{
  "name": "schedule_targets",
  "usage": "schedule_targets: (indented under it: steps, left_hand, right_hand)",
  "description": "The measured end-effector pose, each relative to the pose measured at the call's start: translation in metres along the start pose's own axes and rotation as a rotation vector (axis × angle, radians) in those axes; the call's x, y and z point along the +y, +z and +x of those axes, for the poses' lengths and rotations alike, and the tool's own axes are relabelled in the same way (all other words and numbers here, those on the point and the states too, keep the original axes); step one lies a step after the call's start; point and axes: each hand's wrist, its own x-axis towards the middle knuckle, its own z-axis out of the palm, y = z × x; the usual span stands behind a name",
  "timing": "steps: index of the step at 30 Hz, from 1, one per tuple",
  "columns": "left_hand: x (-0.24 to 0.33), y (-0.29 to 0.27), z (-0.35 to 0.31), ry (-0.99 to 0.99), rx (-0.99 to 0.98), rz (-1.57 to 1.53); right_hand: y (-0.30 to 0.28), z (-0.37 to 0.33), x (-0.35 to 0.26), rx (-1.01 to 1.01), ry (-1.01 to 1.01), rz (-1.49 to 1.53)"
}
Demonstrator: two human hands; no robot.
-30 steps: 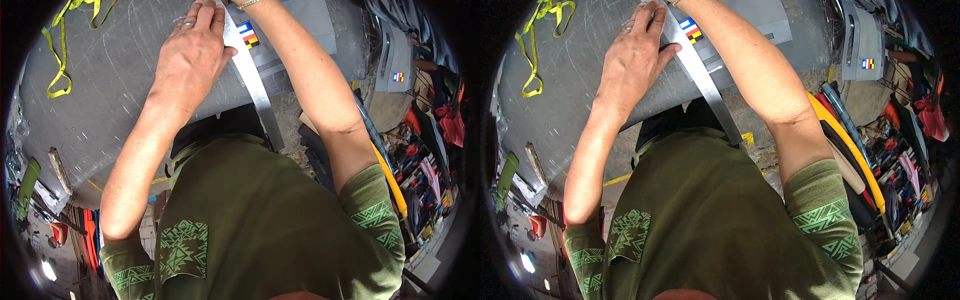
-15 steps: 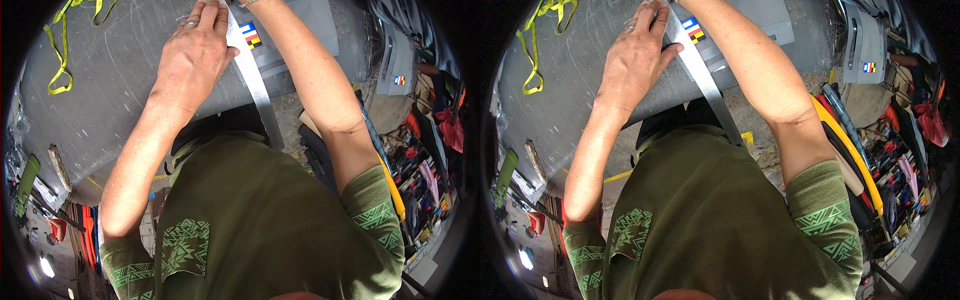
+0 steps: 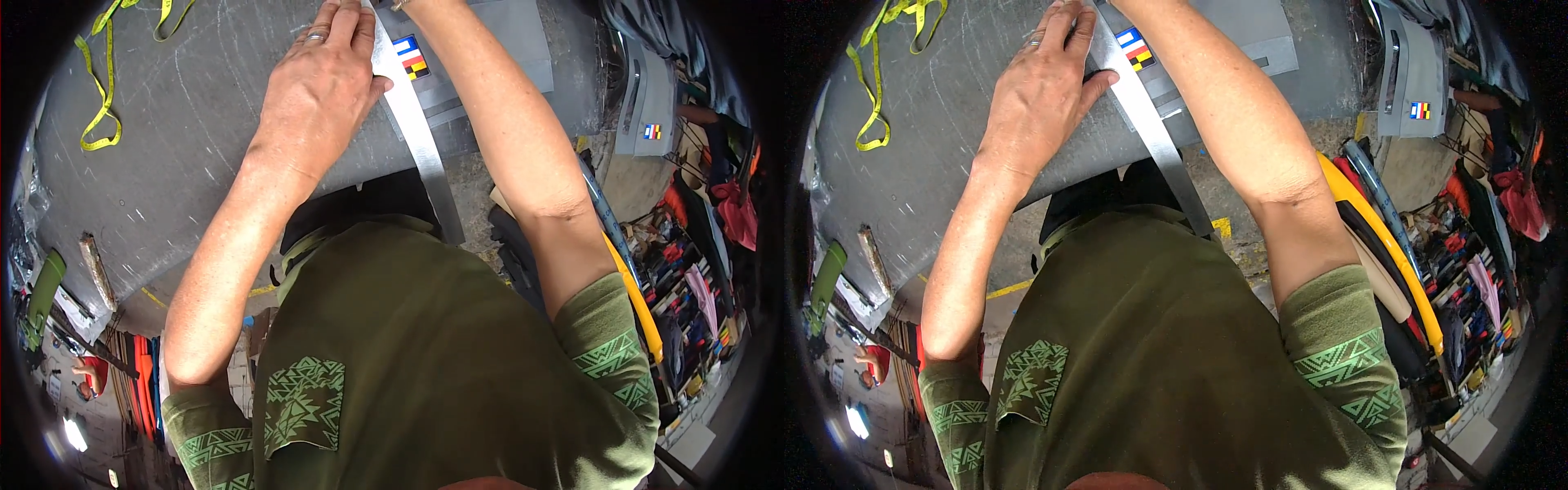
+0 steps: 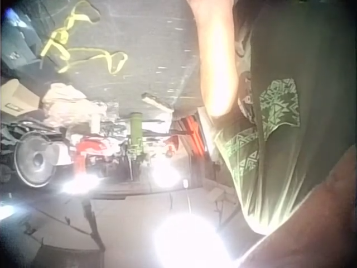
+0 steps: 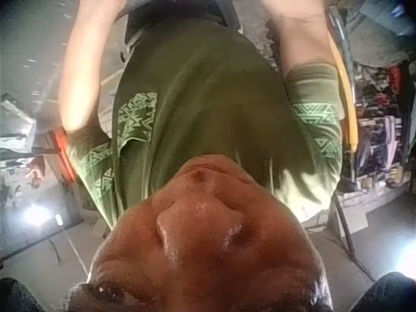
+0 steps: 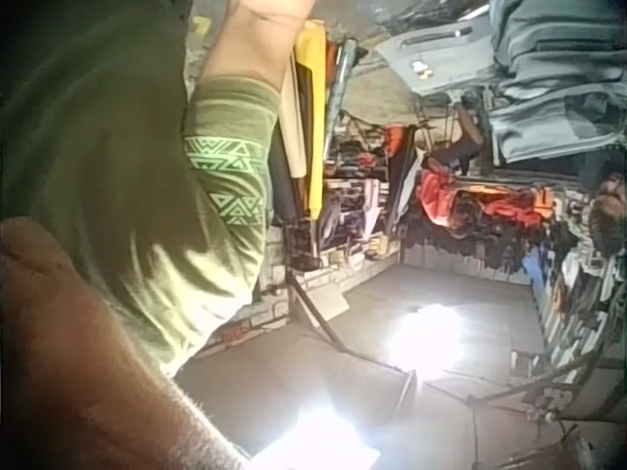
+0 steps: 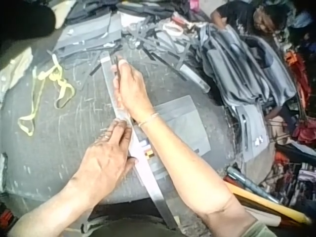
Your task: Cutting rectangular sections out of gray fabric using a metal ruler and a utility knife on a workbench.
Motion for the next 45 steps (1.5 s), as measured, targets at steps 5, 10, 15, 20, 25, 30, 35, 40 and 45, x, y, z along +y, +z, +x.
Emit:
schedule_targets:
  steps: [5, 10, 15, 20, 25, 30, 35, 40, 45]
  left_hand:
    - [0.001, -0.002, -0.001, -0.007, -0.001, -0.036]
    - [0.0, -0.002, -0.002, -0.022, -0.003, -0.038]
    - [-0.005, 0.007, -0.004, -0.026, 0.014, -0.062]
    - [-0.013, 0.043, -0.005, 0.054, 0.371, -0.052]
    - [-0.016, 0.05, -0.005, 0.037, 0.357, -0.112]
    - [-0.022, 0.046, -0.008, 0.061, 0.378, -0.243]
    - [-0.04, 0.049, 0.006, -0.048, 0.552, -0.45]
    - [-0.05, 0.063, 0.023, -0.251, 0.634, -0.229]
    - [-0.034, 0.061, 0.029, -0.343, 0.57, -0.142]
  right_hand:
    - [-0.001, 0.002, 0.002, 0.005, -0.013, -0.015]
    - [0.001, 0.002, 0.002, -0.01, 0.012, 0.001]
    - [0.002, 0.001, -0.002, -0.009, -0.001, 0.011]
    - [0.002, -0.008, -0.015, 0.001, -0.049, -0.016]
    - [0.007, -0.069, -0.073, 0.184, -0.154, -0.034]
    - [-0.062, -0.196, -0.062, 0.175, 0.16, -0.963]
    - [-0.063, -0.308, -0.022, 0.179, 0.658, -0.943]
    - [-0.08, -0.316, -0.016, 0.384, 0.506, -0.98]
    - [-0.144, -0.274, -0.058, 0.382, 0.356, -1.119]
